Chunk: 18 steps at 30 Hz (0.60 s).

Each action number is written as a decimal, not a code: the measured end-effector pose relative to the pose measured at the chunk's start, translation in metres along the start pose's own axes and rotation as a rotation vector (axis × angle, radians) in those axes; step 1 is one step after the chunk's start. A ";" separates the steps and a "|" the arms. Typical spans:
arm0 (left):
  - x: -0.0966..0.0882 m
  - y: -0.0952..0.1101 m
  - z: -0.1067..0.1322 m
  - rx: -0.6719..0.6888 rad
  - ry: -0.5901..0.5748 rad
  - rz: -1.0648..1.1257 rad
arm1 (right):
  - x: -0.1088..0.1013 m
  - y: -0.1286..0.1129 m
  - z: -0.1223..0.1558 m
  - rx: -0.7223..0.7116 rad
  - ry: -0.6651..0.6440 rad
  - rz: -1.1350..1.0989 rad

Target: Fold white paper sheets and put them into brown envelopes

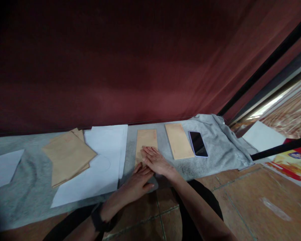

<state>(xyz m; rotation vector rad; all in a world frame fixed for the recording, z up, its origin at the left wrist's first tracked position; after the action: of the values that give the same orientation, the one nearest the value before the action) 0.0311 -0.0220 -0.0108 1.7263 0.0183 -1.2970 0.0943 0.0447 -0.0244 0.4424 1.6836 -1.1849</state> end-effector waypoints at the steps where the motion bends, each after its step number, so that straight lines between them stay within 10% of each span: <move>1: -0.010 -0.009 0.000 -0.035 0.064 0.037 | -0.002 -0.001 0.003 -0.004 -0.005 -0.044; 6: -0.057 -0.063 0.015 -0.391 0.508 0.065 | -0.025 0.004 0.013 0.027 0.105 -0.252; 18: -0.043 -0.085 0.008 -0.504 0.426 0.333 | -0.004 -0.007 0.019 0.058 0.249 0.112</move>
<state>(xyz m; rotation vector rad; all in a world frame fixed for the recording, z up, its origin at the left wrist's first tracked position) -0.0370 0.0409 -0.0342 1.4546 0.2696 -0.5984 0.1010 0.0259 -0.0180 0.7369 1.8119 -1.1346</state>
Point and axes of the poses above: each hand's wrist, its own z-axis away from the middle knuckle, its own x-axis out of the palm, y = z × x, the point moved 9 cm from there along -z, towards the middle knuckle, and after that the axes turned 1 degree about -y, right-handed, at the moved point
